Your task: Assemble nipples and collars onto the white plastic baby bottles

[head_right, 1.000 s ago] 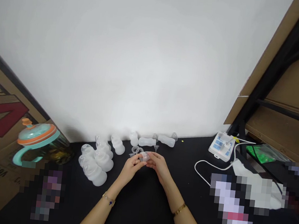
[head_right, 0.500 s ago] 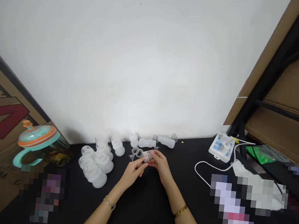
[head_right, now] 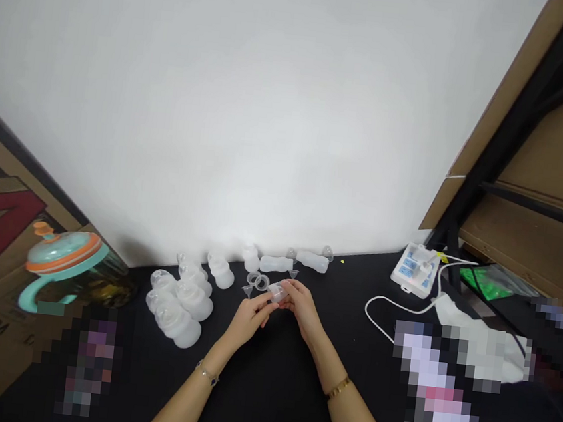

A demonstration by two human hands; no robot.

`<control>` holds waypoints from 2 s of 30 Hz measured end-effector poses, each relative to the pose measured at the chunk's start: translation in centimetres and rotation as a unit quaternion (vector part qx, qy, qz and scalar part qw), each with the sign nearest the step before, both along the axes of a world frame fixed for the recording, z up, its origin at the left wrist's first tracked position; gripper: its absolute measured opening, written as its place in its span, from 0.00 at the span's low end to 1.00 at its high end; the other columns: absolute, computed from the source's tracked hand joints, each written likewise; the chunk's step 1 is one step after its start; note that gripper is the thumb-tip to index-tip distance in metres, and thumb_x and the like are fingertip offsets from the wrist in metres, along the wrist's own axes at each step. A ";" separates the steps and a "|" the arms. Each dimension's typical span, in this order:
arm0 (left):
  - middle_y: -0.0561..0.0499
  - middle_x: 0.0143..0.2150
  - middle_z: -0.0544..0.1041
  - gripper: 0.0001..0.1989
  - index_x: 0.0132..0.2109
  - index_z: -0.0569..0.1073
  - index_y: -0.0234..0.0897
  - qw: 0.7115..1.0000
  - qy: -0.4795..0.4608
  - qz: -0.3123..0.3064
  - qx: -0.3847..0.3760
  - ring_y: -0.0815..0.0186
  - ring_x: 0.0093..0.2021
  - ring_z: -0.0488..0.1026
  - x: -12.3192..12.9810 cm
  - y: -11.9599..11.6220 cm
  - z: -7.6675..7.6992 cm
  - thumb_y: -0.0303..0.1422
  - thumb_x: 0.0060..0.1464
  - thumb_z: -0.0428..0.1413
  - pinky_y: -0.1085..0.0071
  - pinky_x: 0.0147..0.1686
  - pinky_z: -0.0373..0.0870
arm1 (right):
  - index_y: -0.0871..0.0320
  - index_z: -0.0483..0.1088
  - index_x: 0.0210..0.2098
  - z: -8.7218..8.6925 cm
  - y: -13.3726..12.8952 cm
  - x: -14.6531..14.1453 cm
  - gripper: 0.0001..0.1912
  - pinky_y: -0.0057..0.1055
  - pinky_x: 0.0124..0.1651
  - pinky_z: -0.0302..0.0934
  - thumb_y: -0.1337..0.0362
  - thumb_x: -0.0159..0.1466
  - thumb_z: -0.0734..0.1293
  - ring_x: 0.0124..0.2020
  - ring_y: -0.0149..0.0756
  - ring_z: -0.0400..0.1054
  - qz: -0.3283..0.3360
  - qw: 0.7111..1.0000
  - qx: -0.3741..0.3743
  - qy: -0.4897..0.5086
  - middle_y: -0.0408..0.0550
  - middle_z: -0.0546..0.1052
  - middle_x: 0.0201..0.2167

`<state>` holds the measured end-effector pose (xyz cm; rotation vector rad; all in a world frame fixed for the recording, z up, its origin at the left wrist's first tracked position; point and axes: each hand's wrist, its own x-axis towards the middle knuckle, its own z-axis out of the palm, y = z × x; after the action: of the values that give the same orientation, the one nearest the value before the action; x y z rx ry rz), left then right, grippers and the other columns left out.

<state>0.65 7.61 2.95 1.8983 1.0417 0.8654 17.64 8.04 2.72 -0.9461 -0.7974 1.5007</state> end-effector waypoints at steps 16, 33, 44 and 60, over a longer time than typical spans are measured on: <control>0.65 0.15 0.61 0.27 0.51 0.68 0.34 0.976 -0.158 0.001 -0.153 0.75 0.12 0.55 1.2 -0.1 -1.1 0.54 0.60 0.53 0.79 0.14 0.53 | 0.59 0.75 0.31 0.0 -0.2 -1.1 0.24 0.27 0.28 0.55 0.42 0.55 0.75 0.23 0.28 0.60 -0.002 1.000 0.021 -0.009 0.40 0.70 0.22; 0.60 0.17 0.68 0.38 0.64 0.65 0.29 0.947 -0.248 -0.030 -0.202 0.72 0.15 0.62 1.8 -0.3 -0.8 0.54 0.58 0.57 0.76 0.18 0.61 | 0.57 0.78 0.43 0.7 0.2 0.1 0.28 0.33 0.34 0.62 0.40 0.56 0.73 0.27 0.35 0.66 -0.068 0.981 0.099 -0.151 0.43 0.75 0.27; 0.61 0.14 0.65 0.28 0.41 0.73 0.32 0.910 -0.323 0.000 -0.260 0.74 0.13 0.58 0.9 0.2 0.1 0.56 0.53 0.60 0.74 0.19 0.63 | 0.57 0.76 0.48 0.7 0.3 0.2 0.33 0.36 0.36 0.66 0.37 0.57 0.71 0.29 0.39 0.70 -0.028 0.961 0.135 -0.238 0.46 0.76 0.27; 0.62 0.15 0.67 0.29 0.48 0.73 0.31 0.907 -0.332 0.004 -0.258 0.74 0.13 0.58 2.3 -0.3 -1.2 0.48 0.48 0.66 0.75 0.18 0.59 | 0.58 0.76 0.37 0.4 -0.3 -0.1 0.28 0.31 0.23 0.54 0.38 0.62 0.63 0.19 0.35 0.61 -0.033 0.912 0.119 -0.390 0.41 0.68 0.17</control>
<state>2.97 7.29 1.76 1.0357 0.7453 1.0154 17.57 7.78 3.17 -1.3826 -1.4620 0.9040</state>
